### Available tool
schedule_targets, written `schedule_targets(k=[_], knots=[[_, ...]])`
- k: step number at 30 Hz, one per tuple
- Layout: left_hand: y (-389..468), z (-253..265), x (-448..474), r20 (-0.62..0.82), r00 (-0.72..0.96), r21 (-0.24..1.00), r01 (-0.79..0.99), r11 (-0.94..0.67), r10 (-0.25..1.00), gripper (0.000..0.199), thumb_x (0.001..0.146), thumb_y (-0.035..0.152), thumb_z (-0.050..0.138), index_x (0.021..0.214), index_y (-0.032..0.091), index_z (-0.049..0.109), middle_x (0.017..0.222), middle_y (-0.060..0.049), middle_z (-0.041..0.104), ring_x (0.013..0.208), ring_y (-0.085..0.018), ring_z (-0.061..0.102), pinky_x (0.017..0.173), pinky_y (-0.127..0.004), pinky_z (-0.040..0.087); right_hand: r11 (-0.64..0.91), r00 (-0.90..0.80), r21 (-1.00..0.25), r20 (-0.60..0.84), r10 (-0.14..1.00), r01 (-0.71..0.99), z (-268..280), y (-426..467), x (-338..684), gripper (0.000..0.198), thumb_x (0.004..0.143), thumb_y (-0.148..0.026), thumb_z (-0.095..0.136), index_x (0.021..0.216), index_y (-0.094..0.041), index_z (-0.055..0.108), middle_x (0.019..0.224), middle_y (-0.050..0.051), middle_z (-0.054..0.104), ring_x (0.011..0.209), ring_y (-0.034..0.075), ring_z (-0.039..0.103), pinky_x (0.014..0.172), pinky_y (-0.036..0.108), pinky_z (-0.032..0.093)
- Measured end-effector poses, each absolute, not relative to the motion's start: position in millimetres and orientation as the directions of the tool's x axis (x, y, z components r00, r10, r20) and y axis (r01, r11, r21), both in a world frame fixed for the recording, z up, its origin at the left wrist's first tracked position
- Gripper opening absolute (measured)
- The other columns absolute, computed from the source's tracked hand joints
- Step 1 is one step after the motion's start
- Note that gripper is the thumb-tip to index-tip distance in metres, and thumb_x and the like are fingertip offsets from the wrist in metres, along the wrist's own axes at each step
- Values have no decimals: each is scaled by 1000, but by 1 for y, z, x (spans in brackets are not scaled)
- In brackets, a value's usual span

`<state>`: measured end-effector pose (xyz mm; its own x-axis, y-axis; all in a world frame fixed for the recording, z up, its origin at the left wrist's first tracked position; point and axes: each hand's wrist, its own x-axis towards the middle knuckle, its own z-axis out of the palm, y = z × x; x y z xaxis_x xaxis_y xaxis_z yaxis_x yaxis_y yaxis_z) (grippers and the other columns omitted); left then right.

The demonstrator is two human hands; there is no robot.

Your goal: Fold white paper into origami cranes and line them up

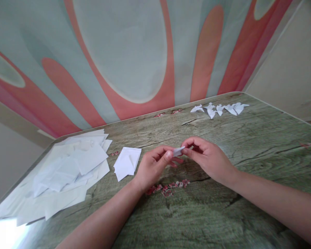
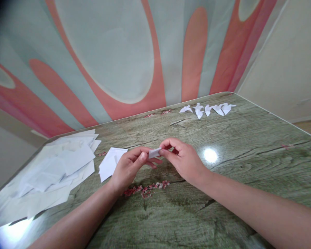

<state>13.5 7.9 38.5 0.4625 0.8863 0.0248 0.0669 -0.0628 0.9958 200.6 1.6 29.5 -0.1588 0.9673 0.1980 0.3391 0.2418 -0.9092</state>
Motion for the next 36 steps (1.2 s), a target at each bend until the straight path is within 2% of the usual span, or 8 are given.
schedule_targets(k=[3, 8, 13, 20, 26, 31, 36], knots=[[11, 41, 10, 38, 437, 973, 190, -133, 898, 32, 90, 40, 52, 95, 13, 66, 90, -8, 72, 80, -17, 67, 72, -27, 54, 282, -192, -908, 231, 954, 308, 26, 4, 203, 8, 89, -29, 55, 89, -22, 59, 81, 0, 63, 74, 14, 58, 67, 27, 44], [10, 38, 7, 103, 451, 896, 344, -279, 886, 28, 89, 38, 54, 98, 16, 69, 92, -6, 72, 82, -16, 66, 74, -26, 51, 337, -233, -894, 274, 933, 295, 23, 4, 204, 11, 90, -31, 52, 90, -22, 58, 83, 1, 63, 79, 16, 59, 71, 29, 45], [10, 40, 8, 67, 482, 938, 268, -220, 874, 29, 92, 37, 50, 95, 16, 69, 87, -6, 73, 77, -15, 67, 72, -25, 52, 348, -250, -886, 278, 927, 306, 23, 4, 204, 7, 90, -27, 52, 90, -23, 57, 82, 0, 61, 77, 14, 57, 71, 28, 45], [6, 36, 11, 155, 442, 872, 360, -333, 883, 25, 92, 32, 50, 106, 16, 63, 89, -6, 72, 79, -15, 67, 73, -25, 52, 326, -226, -878, 259, 939, 350, 26, 3, 203, 7, 88, -28, 56, 88, -22, 59, 80, 0, 63, 71, 14, 57, 65, 26, 46], [5, 33, 12, 249, 394, 787, 449, -422, 885, 20, 88, 33, 56, 88, 17, 68, 80, -3, 70, 72, -13, 63, 68, -23, 49, 374, -267, -861, 292, 918, 344, 25, 1, 199, 7, 85, -29, 60, 87, -22, 62, 82, -1, 64, 72, 13, 58, 66, 25, 47], [5, 32, 13, 334, 347, 753, 461, -469, 877, 17, 86, 32, 60, 84, 16, 68, 75, -3, 68, 67, -12, 61, 65, -23, 49, 348, -263, -872, 267, 927, 345, 24, 0, 199, 12, 85, -34, 59, 87, -22, 62, 82, 0, 65, 71, 14, 59, 65, 26, 48], [4, 29, 14, 322, 302, 809, 405, -426, 897, 14, 84, 30, 62, 87, 16, 63, 79, -3, 66, 71, -12, 62, 68, -23, 52, 337, -214, -879, 277, 937, 336, 24, 0, 200, 11, 83, -31, 62, 88, -22, 59, 82, 0, 64, 73, 13, 59, 66, 25, 47]])
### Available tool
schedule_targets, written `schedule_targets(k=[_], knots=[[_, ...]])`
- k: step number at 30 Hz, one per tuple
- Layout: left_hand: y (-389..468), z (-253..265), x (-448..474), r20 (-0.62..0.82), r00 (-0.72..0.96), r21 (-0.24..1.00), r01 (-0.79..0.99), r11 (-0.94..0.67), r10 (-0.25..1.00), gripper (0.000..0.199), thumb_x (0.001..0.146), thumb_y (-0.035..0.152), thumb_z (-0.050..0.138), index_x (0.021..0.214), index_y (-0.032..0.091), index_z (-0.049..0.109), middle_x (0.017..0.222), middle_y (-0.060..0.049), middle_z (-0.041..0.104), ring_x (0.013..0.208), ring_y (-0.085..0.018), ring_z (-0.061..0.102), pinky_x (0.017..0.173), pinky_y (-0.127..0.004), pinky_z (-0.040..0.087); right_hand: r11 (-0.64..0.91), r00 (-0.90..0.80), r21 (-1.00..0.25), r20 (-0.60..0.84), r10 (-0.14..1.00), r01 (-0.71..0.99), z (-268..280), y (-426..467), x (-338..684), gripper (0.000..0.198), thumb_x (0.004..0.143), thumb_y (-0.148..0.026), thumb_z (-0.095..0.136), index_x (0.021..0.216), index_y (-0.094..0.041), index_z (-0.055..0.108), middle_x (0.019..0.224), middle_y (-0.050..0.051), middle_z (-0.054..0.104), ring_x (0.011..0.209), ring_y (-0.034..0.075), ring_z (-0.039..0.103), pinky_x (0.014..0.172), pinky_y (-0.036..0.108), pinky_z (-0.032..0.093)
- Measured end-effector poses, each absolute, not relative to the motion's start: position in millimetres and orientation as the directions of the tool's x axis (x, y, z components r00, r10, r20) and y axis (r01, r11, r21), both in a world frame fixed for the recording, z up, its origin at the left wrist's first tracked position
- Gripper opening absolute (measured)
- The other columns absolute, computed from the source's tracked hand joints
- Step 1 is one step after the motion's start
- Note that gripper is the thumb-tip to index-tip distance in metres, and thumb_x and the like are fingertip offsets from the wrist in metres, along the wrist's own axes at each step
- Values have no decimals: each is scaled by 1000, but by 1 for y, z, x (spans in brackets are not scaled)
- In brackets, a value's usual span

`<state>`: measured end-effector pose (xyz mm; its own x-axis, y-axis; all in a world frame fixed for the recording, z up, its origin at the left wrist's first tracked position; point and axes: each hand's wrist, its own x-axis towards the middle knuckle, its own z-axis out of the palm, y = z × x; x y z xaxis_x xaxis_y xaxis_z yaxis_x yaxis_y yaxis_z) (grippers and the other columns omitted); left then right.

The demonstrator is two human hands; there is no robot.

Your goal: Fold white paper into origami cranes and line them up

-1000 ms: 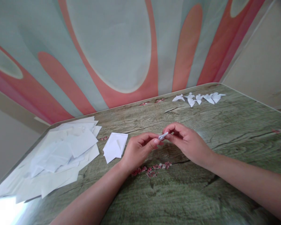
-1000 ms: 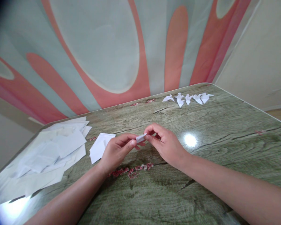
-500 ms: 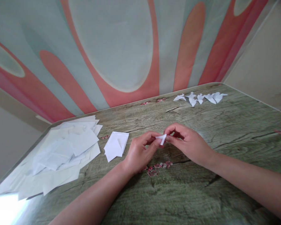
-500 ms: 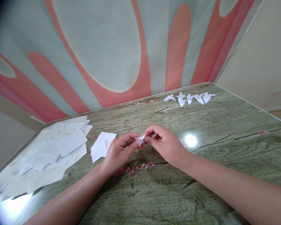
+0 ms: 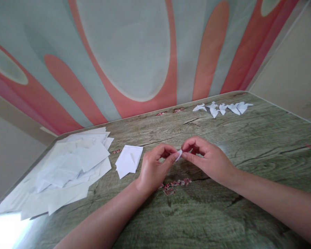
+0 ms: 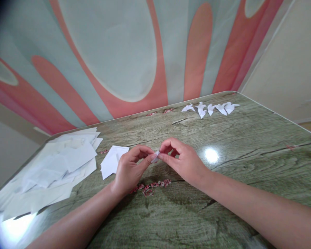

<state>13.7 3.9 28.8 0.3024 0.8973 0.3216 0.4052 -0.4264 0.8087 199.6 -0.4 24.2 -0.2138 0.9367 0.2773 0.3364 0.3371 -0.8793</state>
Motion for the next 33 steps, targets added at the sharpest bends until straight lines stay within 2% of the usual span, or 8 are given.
schedule_targets(k=[4, 11, 18, 27, 33], knots=[[4, 26, 13, 321, 290, 847, 338, -410, 902, 16, 84, 27, 63, 96, 16, 61, 85, -4, 66, 75, -13, 64, 71, -24, 54, 332, -237, -879, 262, 936, 341, 25, 0, 199, 9, 82, -29, 64, 85, -22, 59, 79, -1, 63, 72, 14, 60, 65, 26, 47], [5, 29, 13, 394, 376, 764, 373, -526, 839, 11, 84, 23, 63, 94, 18, 66, 86, -4, 69, 76, -13, 64, 73, -25, 53, 358, -263, -872, 279, 924, 335, 24, 3, 200, 3, 83, -25, 60, 82, -22, 61, 77, -1, 64, 69, 13, 58, 64, 26, 47], [6, 33, 13, 439, 438, 715, 359, -600, 785, 9, 84, 19, 62, 92, 19, 67, 86, -3, 68, 78, -13, 61, 75, -26, 50, 302, -239, -886, 227, 944, 352, 24, 3, 201, 2, 82, -22, 60, 80, -22, 59, 76, -2, 63, 69, 13, 57, 64, 26, 45], [5, 31, 13, 331, 416, 760, 415, -501, 847, 9, 83, 23, 64, 90, 17, 61, 84, -2, 66, 74, -12, 62, 74, -25, 51, 294, -241, -903, 223, 944, 314, 24, 3, 200, 5, 84, -25, 61, 84, -21, 58, 78, -2, 62, 71, 13, 58, 66, 26, 46], [6, 28, 12, 358, 383, 740, 440, -509, 851, 12, 82, 23, 65, 90, 17, 59, 84, -1, 65, 74, -11, 61, 72, -24, 49, 265, -235, -921, 202, 951, 284, 22, 5, 201, 5, 84, -25, 61, 88, -21, 58, 78, -2, 61, 72, 13, 58, 68, 25, 45]])
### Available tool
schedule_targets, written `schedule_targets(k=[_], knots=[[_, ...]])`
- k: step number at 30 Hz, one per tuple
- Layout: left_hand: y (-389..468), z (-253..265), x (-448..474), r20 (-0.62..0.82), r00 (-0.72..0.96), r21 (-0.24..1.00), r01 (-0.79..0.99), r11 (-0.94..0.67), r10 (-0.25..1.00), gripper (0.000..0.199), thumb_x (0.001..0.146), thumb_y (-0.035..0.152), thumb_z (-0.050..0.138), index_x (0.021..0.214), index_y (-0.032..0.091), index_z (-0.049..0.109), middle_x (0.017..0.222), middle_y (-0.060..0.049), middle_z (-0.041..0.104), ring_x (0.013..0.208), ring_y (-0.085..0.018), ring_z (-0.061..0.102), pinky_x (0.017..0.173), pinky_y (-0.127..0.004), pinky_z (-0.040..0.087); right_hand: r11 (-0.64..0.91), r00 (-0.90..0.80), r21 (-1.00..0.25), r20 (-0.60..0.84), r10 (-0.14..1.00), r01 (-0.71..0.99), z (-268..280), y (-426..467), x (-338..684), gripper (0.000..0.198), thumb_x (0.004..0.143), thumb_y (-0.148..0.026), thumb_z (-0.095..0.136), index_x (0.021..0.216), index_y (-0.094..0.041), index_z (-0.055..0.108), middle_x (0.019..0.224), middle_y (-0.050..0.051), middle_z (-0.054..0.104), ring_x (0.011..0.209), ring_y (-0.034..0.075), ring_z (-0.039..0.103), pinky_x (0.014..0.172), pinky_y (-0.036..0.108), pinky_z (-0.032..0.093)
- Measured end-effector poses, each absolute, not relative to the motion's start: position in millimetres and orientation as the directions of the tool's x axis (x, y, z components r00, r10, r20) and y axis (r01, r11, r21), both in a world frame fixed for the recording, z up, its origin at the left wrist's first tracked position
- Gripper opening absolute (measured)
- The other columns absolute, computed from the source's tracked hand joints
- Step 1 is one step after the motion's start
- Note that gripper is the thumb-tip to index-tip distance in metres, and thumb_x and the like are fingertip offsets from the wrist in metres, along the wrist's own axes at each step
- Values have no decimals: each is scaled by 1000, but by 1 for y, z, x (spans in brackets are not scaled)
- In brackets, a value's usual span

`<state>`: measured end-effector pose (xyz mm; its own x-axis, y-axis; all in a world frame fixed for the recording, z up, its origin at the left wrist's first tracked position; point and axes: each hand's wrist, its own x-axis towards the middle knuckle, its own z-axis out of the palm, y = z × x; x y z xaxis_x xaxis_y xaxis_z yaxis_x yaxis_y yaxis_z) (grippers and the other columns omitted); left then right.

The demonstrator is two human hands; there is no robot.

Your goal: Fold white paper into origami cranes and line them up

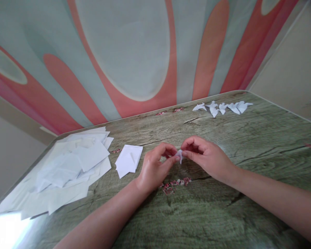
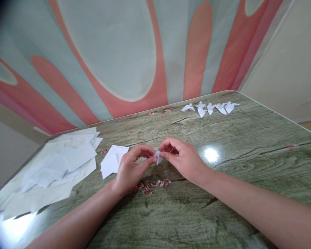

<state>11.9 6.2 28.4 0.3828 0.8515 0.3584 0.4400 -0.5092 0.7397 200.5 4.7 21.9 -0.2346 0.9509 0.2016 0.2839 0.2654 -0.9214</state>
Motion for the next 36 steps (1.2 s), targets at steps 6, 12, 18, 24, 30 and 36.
schedule_targets(k=[6, 12, 18, 24, 30, 36], knots=[[8, 25, 10, 427, 403, 668, 463, -583, 810, 11, 82, 22, 65, 91, 18, 62, 84, -1, 65, 74, -11, 59, 72, -24, 48, 232, -236, -929, 165, 958, 288, 22, 6, 201, 4, 84, -25, 61, 86, -21, 59, 78, -2, 62, 73, 13, 58, 68, 26, 45], [8, 26, 11, 457, 412, 670, 424, -610, 788, 12, 82, 18, 66, 93, 18, 63, 88, -2, 66, 78, -11, 60, 73, -24, 49, 223, -249, -938, 158, 956, 264, 21, 6, 201, 6, 84, -26, 62, 86, -21, 60, 79, -2, 63, 73, 13, 58, 68, 26, 45], [9, 26, 12, 491, 463, 639, 385, -666, 738, 14, 83, 14, 64, 96, 19, 65, 91, -2, 66, 88, -12, 59, 81, -26, 48, 191, -250, -940, 120, 961, 283, 20, 6, 200, 6, 83, -26, 63, 87, -21, 60, 78, -2, 63, 73, 13, 58, 68, 26, 44], [10, 26, 12, 470, 492, 631, 394, -669, 733, 13, 83, 15, 63, 95, 19, 63, 93, -2, 66, 90, -13, 59, 84, -27, 47, 197, -271, -941, 120, 955, 274, 18, 8, 199, 5, 83, -25, 63, 86, -21, 61, 78, -3, 64, 73, 12, 59, 68, 25, 45], [10, 25, 10, 405, 527, 639, 421, -644, 747, 8, 84, 18, 62, 91, 18, 58, 96, -4, 64, 94, -15, 58, 86, -30, 46, 223, -282, -922, 133, 950, 317, 19, 7, 199, 1, 82, -20, 62, 83, -21, 61, 76, -3, 65, 71, 12, 60, 68, 24, 44], [11, 25, 10, 405, 522, 646, 417, -639, 751, 5, 84, 19, 62, 88, 18, 60, 92, -3, 65, 90, -14, 59, 84, -29, 46, 247, -283, -903, 149, 948, 351, 20, 7, 200, 3, 84, -19, 59, 82, -21, 61, 75, -3, 65, 71, 13, 59, 69, 25, 44]])
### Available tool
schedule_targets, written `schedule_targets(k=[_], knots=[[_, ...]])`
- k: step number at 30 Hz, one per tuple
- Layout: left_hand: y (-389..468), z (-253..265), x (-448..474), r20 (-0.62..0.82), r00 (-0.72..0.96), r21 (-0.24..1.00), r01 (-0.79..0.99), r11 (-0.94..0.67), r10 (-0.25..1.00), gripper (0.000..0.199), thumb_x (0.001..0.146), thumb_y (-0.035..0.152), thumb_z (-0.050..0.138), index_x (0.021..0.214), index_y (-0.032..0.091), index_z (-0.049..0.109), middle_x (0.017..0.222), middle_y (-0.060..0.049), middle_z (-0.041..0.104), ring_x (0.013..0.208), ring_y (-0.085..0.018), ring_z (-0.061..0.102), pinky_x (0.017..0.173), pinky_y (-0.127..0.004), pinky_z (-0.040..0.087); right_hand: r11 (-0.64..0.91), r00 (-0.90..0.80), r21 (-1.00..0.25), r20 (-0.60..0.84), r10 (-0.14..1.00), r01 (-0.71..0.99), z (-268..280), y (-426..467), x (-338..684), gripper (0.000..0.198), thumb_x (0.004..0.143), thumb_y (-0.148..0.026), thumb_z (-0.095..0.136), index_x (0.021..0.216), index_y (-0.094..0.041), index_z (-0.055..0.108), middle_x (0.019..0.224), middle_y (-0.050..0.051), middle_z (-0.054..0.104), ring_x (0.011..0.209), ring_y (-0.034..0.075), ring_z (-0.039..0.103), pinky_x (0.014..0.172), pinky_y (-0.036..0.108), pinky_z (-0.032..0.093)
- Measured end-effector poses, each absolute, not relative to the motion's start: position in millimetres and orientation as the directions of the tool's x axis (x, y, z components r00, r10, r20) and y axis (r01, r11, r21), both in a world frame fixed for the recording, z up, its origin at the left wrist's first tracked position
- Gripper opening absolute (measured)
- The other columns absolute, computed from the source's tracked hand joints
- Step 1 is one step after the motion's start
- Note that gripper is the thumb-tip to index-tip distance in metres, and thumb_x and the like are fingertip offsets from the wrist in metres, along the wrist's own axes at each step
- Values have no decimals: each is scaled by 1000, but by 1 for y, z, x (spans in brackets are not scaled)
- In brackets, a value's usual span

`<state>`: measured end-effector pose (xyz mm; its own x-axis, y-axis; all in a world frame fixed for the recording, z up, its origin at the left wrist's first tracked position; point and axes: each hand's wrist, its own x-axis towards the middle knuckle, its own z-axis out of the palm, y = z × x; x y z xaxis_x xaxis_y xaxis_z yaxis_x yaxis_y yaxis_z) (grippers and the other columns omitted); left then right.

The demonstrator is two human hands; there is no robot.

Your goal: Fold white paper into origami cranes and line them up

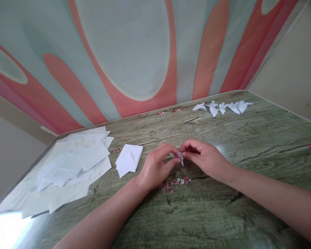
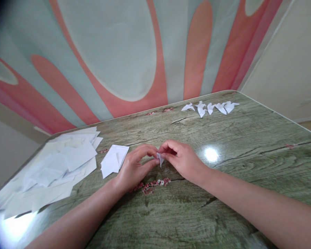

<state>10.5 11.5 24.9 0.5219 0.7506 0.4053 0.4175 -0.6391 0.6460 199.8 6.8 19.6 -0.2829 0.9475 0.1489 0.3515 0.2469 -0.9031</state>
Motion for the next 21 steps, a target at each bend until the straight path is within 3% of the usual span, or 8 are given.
schedule_targets(k=[6, 14, 21], knots=[[12, 26, 12, 412, 469, 669, 426, -609, 781, 7, 85, 19, 60, 88, 19, 67, 88, -3, 67, 86, -15, 61, 81, -28, 48, 215, -286, -929, 127, 950, 301, 16, 7, 200, 7, 85, -27, 59, 87, -21, 61, 79, -1, 65, 75, 14, 60, 71, 27, 45], [11, 26, 13, 271, 343, 765, 490, -417, 899, 11, 84, 27, 62, 81, 17, 66, 81, -2, 67, 76, -13, 61, 70, -25, 48, 112, -341, -954, 11, 940, 277, 18, 7, 201, 23, 84, -42, 59, 84, -20, 65, 79, 0, 67, 74, 15, 60, 68, 26, 44], [11, 21, 13, 154, 314, 847, 446, -289, 937, 22, 84, 37, 60, 84, 16, 66, 79, -3, 67, 70, -13, 61, 65, -23, 48, 116, -310, -948, 20, 951, 296, 17, 7, 201, 25, 83, -44, 59, 81, -19, 65, 77, 0, 67, 71, 15, 57, 65, 26, 42]])
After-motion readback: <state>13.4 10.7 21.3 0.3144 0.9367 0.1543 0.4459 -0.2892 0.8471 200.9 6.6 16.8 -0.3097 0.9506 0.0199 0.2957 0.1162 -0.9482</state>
